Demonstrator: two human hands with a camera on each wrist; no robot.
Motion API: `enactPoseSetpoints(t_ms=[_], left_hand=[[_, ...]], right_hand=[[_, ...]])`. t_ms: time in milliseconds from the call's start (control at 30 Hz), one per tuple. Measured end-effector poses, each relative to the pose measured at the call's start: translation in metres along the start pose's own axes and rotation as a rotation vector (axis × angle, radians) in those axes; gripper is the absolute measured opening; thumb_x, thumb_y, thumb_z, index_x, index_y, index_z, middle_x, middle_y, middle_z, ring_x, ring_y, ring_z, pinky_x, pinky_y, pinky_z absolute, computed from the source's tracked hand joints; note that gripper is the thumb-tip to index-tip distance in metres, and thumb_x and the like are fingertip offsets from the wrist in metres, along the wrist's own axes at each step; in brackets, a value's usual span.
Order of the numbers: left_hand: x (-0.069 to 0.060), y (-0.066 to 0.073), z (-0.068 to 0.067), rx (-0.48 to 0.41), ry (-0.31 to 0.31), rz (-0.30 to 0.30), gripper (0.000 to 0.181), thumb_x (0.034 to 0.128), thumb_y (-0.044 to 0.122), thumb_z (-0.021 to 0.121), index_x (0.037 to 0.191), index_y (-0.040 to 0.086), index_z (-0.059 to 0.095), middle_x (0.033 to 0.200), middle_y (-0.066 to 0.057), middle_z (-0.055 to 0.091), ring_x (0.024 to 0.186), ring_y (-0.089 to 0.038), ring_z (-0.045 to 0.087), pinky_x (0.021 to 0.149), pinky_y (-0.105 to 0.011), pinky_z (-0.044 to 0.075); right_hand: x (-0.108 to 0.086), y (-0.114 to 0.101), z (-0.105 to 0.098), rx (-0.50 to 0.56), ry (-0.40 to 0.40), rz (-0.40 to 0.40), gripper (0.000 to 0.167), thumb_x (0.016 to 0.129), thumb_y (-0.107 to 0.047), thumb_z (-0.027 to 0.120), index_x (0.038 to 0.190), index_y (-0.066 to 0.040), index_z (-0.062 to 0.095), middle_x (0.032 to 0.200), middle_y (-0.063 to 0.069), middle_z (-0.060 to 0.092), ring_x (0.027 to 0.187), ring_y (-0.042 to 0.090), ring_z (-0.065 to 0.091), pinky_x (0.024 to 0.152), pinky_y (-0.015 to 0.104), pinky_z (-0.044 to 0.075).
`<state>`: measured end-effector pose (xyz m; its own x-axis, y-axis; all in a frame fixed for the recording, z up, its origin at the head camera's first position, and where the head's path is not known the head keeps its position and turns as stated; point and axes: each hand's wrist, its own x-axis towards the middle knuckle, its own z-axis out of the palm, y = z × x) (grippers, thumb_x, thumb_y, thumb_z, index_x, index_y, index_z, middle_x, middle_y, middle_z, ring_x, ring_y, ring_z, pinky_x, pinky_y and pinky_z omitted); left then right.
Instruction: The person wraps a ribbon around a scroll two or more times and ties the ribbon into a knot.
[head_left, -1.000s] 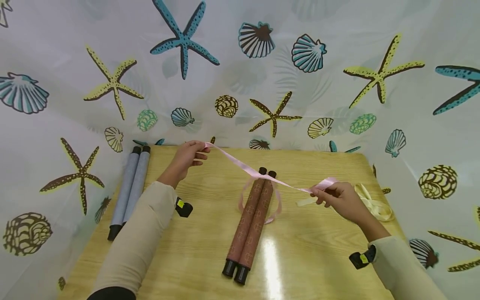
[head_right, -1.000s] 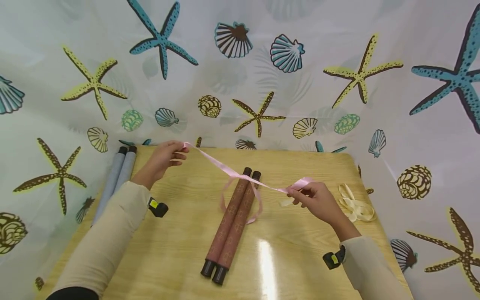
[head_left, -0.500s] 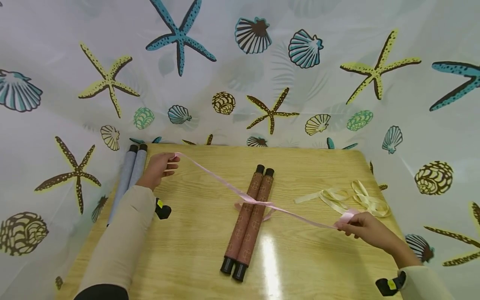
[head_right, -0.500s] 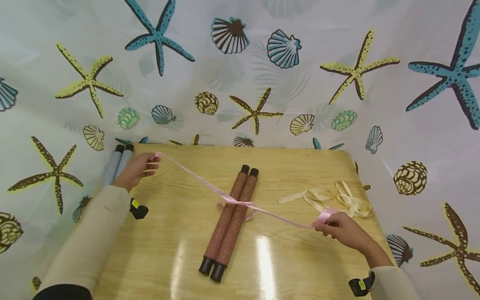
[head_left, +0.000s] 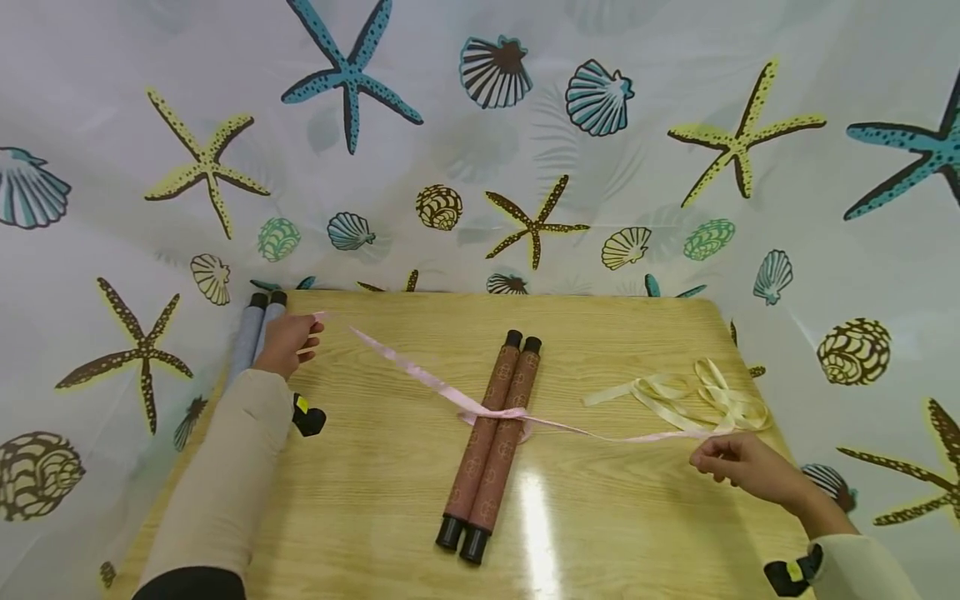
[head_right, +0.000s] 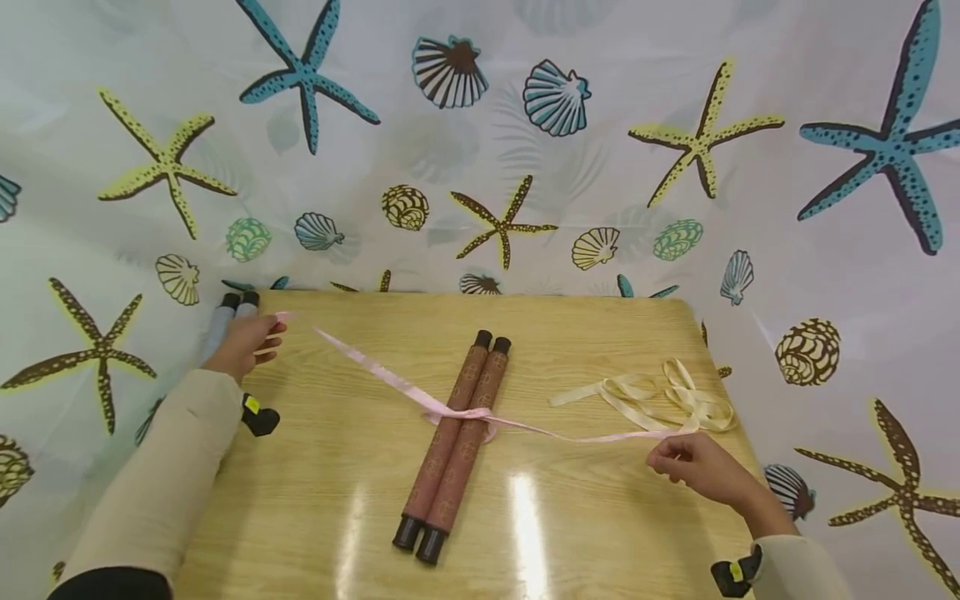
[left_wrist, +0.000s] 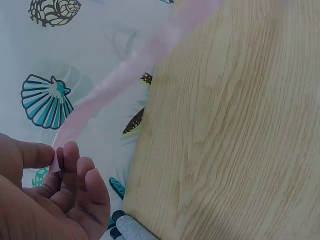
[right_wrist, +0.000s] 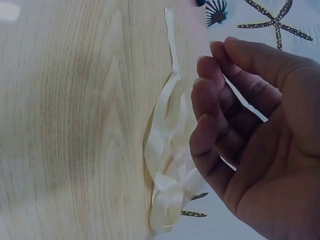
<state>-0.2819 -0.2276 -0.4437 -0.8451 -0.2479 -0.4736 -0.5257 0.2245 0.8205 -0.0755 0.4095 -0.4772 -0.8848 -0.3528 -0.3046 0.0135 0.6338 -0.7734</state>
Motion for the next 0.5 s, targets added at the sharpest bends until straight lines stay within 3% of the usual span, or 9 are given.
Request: enactPoseSetpoints(t_ms=[167, 333, 500], left_hand=[[0.000, -0.002, -0.003, -0.013, 0.019, 0.004, 0.039, 0.1050, 0.026, 0.043, 0.140, 0.010, 0.050, 0.078, 0.016, 0.059, 0.067, -0.002, 0.056, 0.068, -0.024, 0.051], [-0.002, -0.002, 0.002, 0.010, -0.041, 0.040, 0.045, 0.1063, 0.029, 0.042, 0.146, 0.007, 0.047, 0.083, 0.016, 0.058, 0.072, -0.003, 0.057, 0.070, -0.025, 0.050], [-0.003, -0.002, 0.008, 0.010, -0.057, 0.056, 0.046, 0.1064, 0.028, 0.042, 0.146, 0.006, 0.046, 0.081, 0.016, 0.058, 0.074, -0.006, 0.056, 0.068, -0.024, 0.048]], right_hand=[[0.016, -0.008, 0.017, -0.101, 0.094, -0.030, 0.023, 0.102, -0.018, 0.056, 0.107, 0.002, 0.066, 0.089, -0.003, 0.064, 0.072, 0.003, 0.057, 0.062, 0.026, 0.049], [0.059, -0.029, 0.051, -0.281, 0.156, -0.026, 0.017, 0.098, -0.020, 0.063, 0.106, -0.006, 0.068, 0.085, 0.000, 0.063, 0.062, 0.006, 0.051, 0.056, 0.026, 0.044], [0.096, -0.024, 0.082, -0.447, 0.165, 0.005, 0.020, 0.094, -0.015, 0.061, 0.112, -0.010, 0.068, 0.072, -0.005, 0.058, 0.053, 0.006, 0.041, 0.048, 0.023, 0.033]])
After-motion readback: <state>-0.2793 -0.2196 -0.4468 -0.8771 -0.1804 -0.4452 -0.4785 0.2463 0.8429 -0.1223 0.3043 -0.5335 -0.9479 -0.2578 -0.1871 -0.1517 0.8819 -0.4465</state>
